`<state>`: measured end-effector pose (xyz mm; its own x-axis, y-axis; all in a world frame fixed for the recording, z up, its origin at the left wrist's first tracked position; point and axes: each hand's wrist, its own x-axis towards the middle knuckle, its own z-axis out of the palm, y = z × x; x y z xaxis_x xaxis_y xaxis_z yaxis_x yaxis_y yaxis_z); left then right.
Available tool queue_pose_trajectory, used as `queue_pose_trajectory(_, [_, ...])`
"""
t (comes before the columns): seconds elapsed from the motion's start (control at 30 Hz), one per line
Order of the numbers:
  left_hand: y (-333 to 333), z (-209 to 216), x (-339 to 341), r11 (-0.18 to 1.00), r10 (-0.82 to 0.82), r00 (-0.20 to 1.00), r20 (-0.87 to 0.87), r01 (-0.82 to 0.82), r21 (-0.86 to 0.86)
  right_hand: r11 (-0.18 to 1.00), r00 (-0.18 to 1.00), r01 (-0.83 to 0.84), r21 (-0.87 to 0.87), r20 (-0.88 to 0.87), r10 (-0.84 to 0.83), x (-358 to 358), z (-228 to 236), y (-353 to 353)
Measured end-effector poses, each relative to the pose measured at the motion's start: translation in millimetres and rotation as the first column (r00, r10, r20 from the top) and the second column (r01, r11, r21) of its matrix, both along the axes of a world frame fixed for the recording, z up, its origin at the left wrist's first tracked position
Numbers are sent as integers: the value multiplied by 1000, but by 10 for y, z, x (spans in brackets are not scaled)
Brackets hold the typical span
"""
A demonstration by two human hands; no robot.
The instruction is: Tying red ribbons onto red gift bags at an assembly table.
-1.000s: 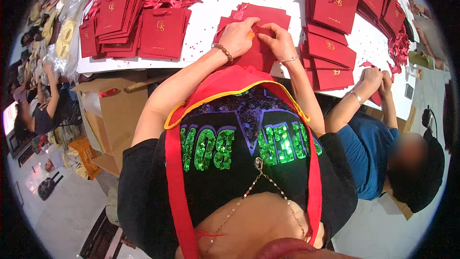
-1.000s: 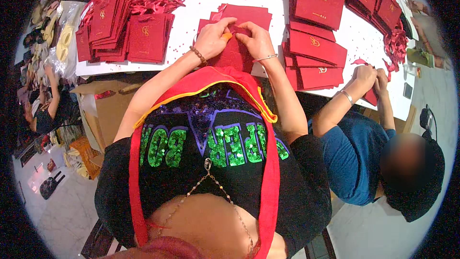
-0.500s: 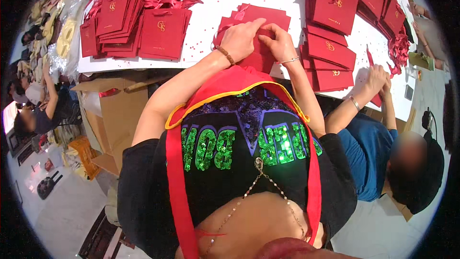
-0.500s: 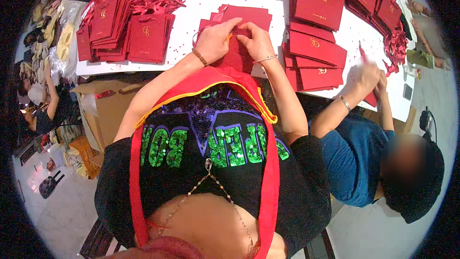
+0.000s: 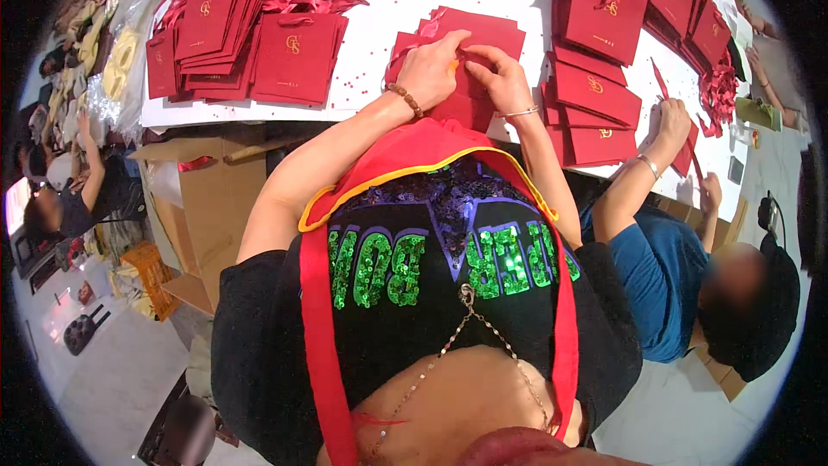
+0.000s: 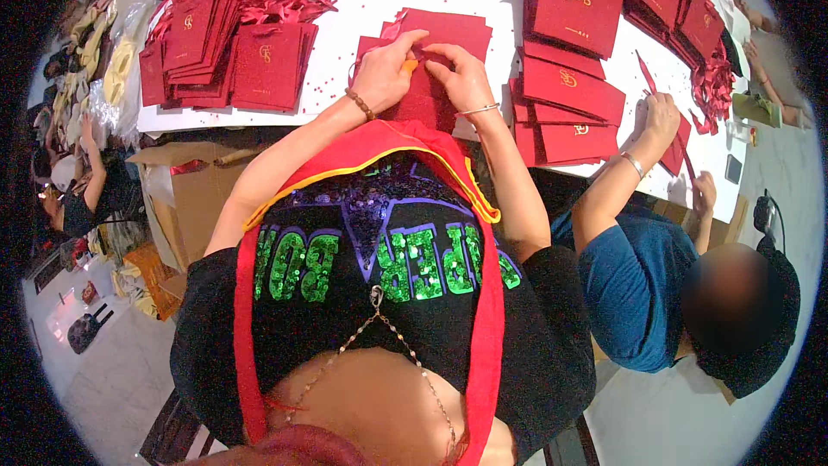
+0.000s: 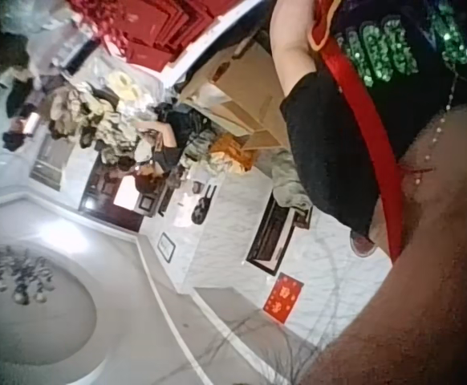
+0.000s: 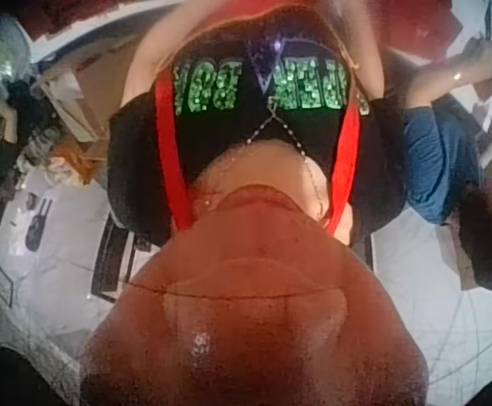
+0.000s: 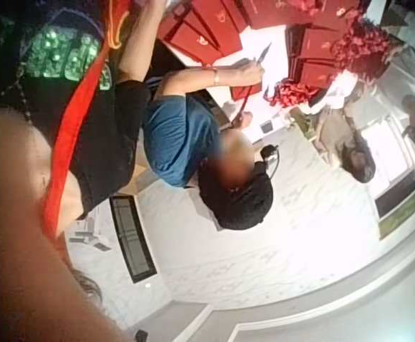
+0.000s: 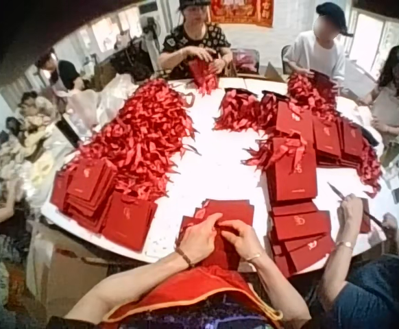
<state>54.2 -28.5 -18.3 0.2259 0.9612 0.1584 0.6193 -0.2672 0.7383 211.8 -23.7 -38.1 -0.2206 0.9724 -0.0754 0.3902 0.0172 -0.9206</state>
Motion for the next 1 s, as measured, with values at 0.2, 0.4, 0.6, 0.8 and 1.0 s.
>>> queue_pose_trajectory(0.2, [39,-62,9,963,77,993,87,-51,-266,999,997,5,-38,-82,-8,-9,-55,-8])
queue_pose_trajectory(0.4, [26,-181,-13,883,218,909,356,-28,-469,1000,997,-25,-15,-71,24,-21,-9,-24])
queue_pose_trajectory(0.6, [30,-130,-20,827,288,854,433,6,-563,1000,987,-20,13,-158,22,-36,-24,-32])
queue_pose_trajectory(0.8, [-8,-140,-9,801,349,802,485,13,-598,997,982,78,-8,170,-76,-85,156,-65])
queue_pose_trajectory(1.0, [9,-114,9,768,392,788,475,4,-641,995,986,45,88,158,-58,-85,115,-78])
